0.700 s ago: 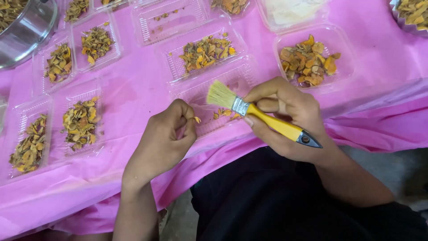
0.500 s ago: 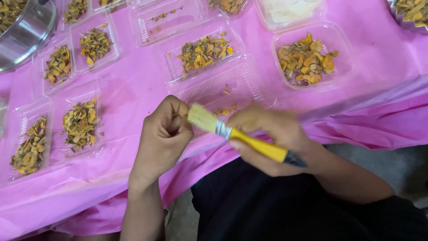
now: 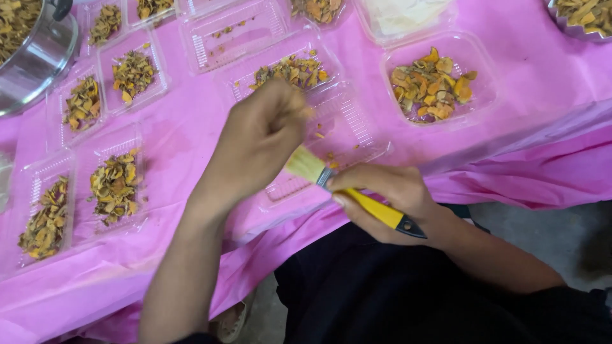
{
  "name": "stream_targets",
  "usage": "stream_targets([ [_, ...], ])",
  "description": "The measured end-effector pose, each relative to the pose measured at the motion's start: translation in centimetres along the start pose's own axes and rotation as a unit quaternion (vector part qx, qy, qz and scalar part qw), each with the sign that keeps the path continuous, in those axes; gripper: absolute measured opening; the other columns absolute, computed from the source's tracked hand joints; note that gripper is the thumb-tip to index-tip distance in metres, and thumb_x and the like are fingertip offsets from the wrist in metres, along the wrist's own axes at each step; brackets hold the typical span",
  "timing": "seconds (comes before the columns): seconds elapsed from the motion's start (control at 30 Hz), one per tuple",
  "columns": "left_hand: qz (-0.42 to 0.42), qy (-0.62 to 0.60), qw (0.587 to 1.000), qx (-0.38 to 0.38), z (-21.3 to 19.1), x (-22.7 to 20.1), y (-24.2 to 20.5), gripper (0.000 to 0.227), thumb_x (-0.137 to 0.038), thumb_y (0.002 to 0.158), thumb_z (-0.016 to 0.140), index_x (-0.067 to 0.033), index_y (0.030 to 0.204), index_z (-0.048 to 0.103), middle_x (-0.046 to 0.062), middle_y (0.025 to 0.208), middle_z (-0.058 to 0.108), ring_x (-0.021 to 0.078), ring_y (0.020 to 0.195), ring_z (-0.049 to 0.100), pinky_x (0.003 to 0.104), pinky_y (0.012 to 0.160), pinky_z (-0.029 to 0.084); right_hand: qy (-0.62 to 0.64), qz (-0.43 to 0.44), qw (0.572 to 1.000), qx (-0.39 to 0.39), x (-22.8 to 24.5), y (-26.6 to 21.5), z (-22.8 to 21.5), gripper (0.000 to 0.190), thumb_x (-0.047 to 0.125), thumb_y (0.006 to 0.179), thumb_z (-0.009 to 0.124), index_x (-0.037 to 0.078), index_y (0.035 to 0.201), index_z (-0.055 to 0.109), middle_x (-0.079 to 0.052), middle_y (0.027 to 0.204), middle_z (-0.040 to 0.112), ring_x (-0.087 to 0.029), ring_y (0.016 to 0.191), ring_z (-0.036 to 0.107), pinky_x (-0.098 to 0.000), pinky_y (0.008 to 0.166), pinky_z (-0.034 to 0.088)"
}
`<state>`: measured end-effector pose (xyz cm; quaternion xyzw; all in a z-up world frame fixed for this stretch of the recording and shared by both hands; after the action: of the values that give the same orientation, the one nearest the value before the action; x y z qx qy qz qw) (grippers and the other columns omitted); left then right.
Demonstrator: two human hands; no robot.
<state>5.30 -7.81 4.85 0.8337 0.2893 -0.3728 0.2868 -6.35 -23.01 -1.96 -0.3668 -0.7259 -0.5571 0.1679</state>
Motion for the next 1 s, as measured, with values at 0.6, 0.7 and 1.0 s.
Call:
stream_targets([
  [0.6, 0.017, 0.178, 0.975, 0.13, 0.3, 1.5, 2.3, 0.01, -0.018, 0.103, 0.048, -0.0099, 0.108, 0.052, 0.005, 0.103, 0.061, 0.0216, 0.086, 0.056, 0.038, 0.075, 0.042, -0.088, 0.061, 0.989, -0.098, -1.6, 0.1, -6.1, 0.011, -0.002, 0.094, 0.076, -0.001, 0.104, 0.07, -0.012, 0.095, 0.073, -0.019, 0.085, 0.07, -0.0295, 0.081, 0.055],
  [0.7, -0.017, 0.212, 0.976, 0.041, -1.2, 2.1, -3.7, 0.032, -0.02, 0.104, 0.05, -0.0008, 0.129, 0.055, 0.016, 0.129, 0.066, 0.034, 0.119, 0.064, 0.045, 0.101, 0.046, -0.027, 0.001, 1.0, 0.001, -0.8, 2.7, -5.4, 0.009, -0.009, 0.095, 0.071, -0.007, 0.103, 0.066, -0.017, 0.093, 0.073, -0.019, 0.082, 0.074, -0.0243, 0.072, 0.061],
  [1.0, -0.065, 0.157, 0.98, -0.098, 1.1, 6.3, -8.4, 0.035, -0.021, 0.105, 0.05, 0.0034, 0.13, 0.05, 0.022, 0.124, 0.057, 0.0369, 0.117, 0.06, 0.044, 0.1, 0.046, -0.012, 0.024, 0.991, 0.134, -0.6, 7.0, -0.2, 0.014, 0.0, 0.102, 0.061, 0.003, 0.089, 0.058, 0.002, 0.057, 0.05, -0.004, 0.049, 0.044, -0.0193, 0.052, 0.043],
])
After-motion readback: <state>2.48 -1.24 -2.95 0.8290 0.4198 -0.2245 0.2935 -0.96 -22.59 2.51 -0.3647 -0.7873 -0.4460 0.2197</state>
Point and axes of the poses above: each hand's wrist, its own y-axis towards the middle knuckle, its own z-axis out of the palm, x = y × z, the point moved 3 cm from there along y, towards the middle knuckle
